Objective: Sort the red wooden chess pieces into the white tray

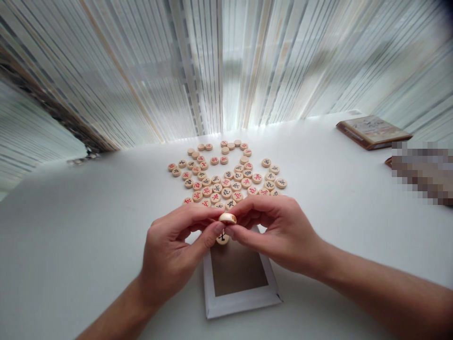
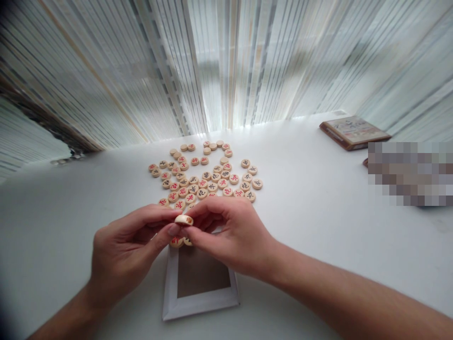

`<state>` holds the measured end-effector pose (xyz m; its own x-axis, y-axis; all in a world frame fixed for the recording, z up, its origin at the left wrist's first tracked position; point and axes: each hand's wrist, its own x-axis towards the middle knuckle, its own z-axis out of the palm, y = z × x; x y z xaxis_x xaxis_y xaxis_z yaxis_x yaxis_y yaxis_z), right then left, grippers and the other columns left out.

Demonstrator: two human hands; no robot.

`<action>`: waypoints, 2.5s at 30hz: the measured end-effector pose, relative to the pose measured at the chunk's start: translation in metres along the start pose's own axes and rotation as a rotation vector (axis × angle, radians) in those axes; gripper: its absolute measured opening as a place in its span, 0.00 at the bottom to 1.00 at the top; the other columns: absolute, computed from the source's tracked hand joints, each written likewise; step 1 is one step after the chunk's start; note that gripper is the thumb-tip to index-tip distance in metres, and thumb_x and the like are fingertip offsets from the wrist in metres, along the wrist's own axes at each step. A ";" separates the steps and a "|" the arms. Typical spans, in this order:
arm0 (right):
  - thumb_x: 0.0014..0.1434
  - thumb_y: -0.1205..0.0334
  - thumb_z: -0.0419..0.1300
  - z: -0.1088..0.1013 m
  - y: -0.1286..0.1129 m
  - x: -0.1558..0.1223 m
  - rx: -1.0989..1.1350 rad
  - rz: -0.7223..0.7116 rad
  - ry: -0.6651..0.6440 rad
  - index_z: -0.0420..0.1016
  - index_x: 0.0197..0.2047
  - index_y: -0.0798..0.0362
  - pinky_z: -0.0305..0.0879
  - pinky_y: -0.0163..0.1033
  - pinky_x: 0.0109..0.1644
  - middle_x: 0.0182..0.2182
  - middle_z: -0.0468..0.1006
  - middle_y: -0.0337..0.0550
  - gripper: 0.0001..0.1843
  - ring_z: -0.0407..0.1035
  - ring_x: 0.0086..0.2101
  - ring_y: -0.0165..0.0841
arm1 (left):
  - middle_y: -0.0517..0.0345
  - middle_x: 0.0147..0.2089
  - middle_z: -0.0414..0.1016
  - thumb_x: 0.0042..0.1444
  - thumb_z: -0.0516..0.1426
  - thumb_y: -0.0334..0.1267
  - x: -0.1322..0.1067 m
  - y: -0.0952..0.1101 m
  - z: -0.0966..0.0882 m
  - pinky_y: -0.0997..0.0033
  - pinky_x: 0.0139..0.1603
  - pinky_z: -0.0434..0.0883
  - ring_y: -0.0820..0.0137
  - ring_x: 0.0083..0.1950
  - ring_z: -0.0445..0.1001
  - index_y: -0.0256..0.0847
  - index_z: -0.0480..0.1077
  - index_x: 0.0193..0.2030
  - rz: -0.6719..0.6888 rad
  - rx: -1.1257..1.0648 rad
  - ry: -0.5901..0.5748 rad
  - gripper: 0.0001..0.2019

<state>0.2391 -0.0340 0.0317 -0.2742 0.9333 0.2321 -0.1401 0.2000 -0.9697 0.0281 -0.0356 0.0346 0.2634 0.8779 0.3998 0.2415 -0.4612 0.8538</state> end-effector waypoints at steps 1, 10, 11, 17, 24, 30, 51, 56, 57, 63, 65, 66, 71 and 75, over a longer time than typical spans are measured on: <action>0.55 0.61 0.81 0.000 -0.001 0.000 0.020 0.019 -0.004 0.87 0.40 0.56 0.81 0.32 0.36 0.32 0.88 0.44 0.12 0.83 0.31 0.32 | 0.60 0.45 0.87 0.64 0.68 0.28 0.000 0.001 0.000 0.81 0.46 0.83 0.73 0.42 0.85 0.48 0.86 0.50 -0.006 -0.002 0.000 0.12; 0.54 0.61 0.82 0.004 -0.006 0.002 0.287 0.209 -0.029 0.87 0.40 0.56 0.79 0.28 0.31 0.28 0.85 0.41 0.13 0.80 0.27 0.29 | 0.58 0.45 0.88 0.62 0.69 0.27 -0.002 0.001 -0.001 0.77 0.45 0.85 0.70 0.42 0.86 0.49 0.86 0.53 -0.014 -0.044 -0.007 0.16; 0.54 0.61 0.82 0.003 -0.007 0.002 0.306 0.230 -0.035 0.87 0.40 0.56 0.79 0.28 0.31 0.28 0.85 0.41 0.14 0.80 0.26 0.29 | 0.57 0.46 0.88 0.61 0.70 0.26 -0.002 0.000 -0.001 0.75 0.46 0.85 0.69 0.43 0.86 0.49 0.85 0.54 -0.015 -0.065 -0.015 0.17; 0.52 0.59 0.83 0.000 -0.007 0.004 0.353 0.321 -0.046 0.85 0.44 0.57 0.80 0.32 0.29 0.28 0.86 0.44 0.20 0.81 0.25 0.32 | 0.56 0.48 0.87 0.61 0.69 0.24 -0.002 -0.003 0.001 0.74 0.47 0.86 0.69 0.44 0.87 0.50 0.84 0.58 -0.018 -0.153 -0.038 0.21; 0.57 0.56 0.80 -0.002 -0.008 0.004 0.372 0.320 -0.072 0.83 0.49 0.57 0.80 0.33 0.28 0.27 0.86 0.43 0.21 0.81 0.25 0.33 | 0.55 0.45 0.89 0.62 0.70 0.26 -0.002 0.001 0.002 0.73 0.45 0.88 0.67 0.41 0.89 0.45 0.85 0.55 -0.087 -0.210 -0.017 0.17; 0.61 0.53 0.77 -0.002 -0.008 0.004 0.294 0.277 -0.080 0.83 0.49 0.56 0.81 0.34 0.29 0.26 0.85 0.42 0.19 0.81 0.26 0.33 | 0.54 0.45 0.89 0.61 0.71 0.27 -0.002 0.001 0.003 0.73 0.46 0.88 0.67 0.41 0.89 0.44 0.85 0.54 -0.105 -0.193 0.007 0.16; 0.50 0.56 0.84 -0.001 -0.003 0.004 0.185 0.162 0.048 0.87 0.43 0.54 0.78 0.34 0.27 0.32 0.86 0.43 0.20 0.78 0.24 0.31 | 0.57 0.45 0.88 0.61 0.70 0.27 0.000 0.001 0.003 0.76 0.44 0.87 0.70 0.40 0.88 0.46 0.85 0.52 -0.135 -0.222 0.019 0.15; 0.52 0.60 0.83 -0.002 -0.001 0.002 0.140 0.091 0.065 0.87 0.39 0.53 0.76 0.33 0.27 0.26 0.84 0.40 0.15 0.78 0.24 0.31 | 0.57 0.43 0.89 0.62 0.70 0.28 0.002 0.002 0.003 0.75 0.43 0.87 0.69 0.39 0.88 0.46 0.86 0.52 -0.132 -0.211 0.003 0.13; 0.53 0.61 0.82 -0.002 -0.001 0.002 0.115 0.053 0.063 0.87 0.40 0.53 0.76 0.32 0.27 0.27 0.84 0.41 0.13 0.78 0.24 0.30 | 0.57 0.42 0.89 0.62 0.69 0.28 0.002 0.002 0.003 0.76 0.42 0.87 0.69 0.39 0.88 0.46 0.86 0.52 -0.124 -0.202 0.004 0.13; 0.64 0.66 0.73 -0.004 -0.001 0.002 -0.269 -0.370 0.070 0.90 0.45 0.50 0.79 0.36 0.32 0.35 0.88 0.46 0.07 0.80 0.29 0.32 | 0.55 0.41 0.89 0.63 0.69 0.30 0.004 0.003 0.004 0.75 0.41 0.87 0.67 0.39 0.89 0.45 0.87 0.51 -0.127 -0.177 0.004 0.11; 0.65 0.67 0.73 -0.005 -0.001 0.002 -0.379 -0.462 0.093 0.90 0.45 0.50 0.81 0.36 0.34 0.36 0.89 0.46 0.06 0.82 0.31 0.34 | 0.54 0.42 0.89 0.63 0.69 0.30 0.004 0.003 0.004 0.75 0.41 0.87 0.67 0.38 0.89 0.44 0.87 0.51 -0.144 -0.193 0.007 0.11; 0.65 0.68 0.72 -0.005 -0.001 0.001 -0.428 -0.499 0.101 0.90 0.45 0.50 0.81 0.36 0.36 0.36 0.90 0.47 0.07 0.83 0.32 0.35 | 0.53 0.41 0.89 0.63 0.69 0.30 0.003 0.003 0.004 0.75 0.40 0.87 0.67 0.38 0.89 0.43 0.87 0.51 -0.151 -0.203 0.008 0.11; 0.67 0.71 0.70 -0.007 0.000 -0.005 -0.635 -0.678 0.095 0.87 0.48 0.53 0.83 0.33 0.39 0.39 0.90 0.48 0.08 0.85 0.35 0.34 | 0.54 0.38 0.89 0.61 0.70 0.30 0.003 0.005 0.005 0.77 0.39 0.87 0.67 0.36 0.89 0.42 0.87 0.50 -0.211 -0.243 0.007 0.11; 0.65 0.74 0.70 -0.007 0.001 -0.006 -0.666 -0.737 0.102 0.85 0.44 0.58 0.81 0.30 0.39 0.37 0.90 0.49 0.05 0.85 0.34 0.32 | 0.55 0.37 0.89 0.60 0.71 0.30 0.004 0.007 0.006 0.80 0.38 0.85 0.69 0.34 0.88 0.41 0.88 0.47 -0.297 -0.316 0.017 0.09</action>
<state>0.2476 -0.0373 0.0283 -0.2458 0.5236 0.8158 0.3282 0.8368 -0.4382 0.0369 -0.0360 0.0400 0.2099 0.9698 0.1246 0.0063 -0.1287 0.9917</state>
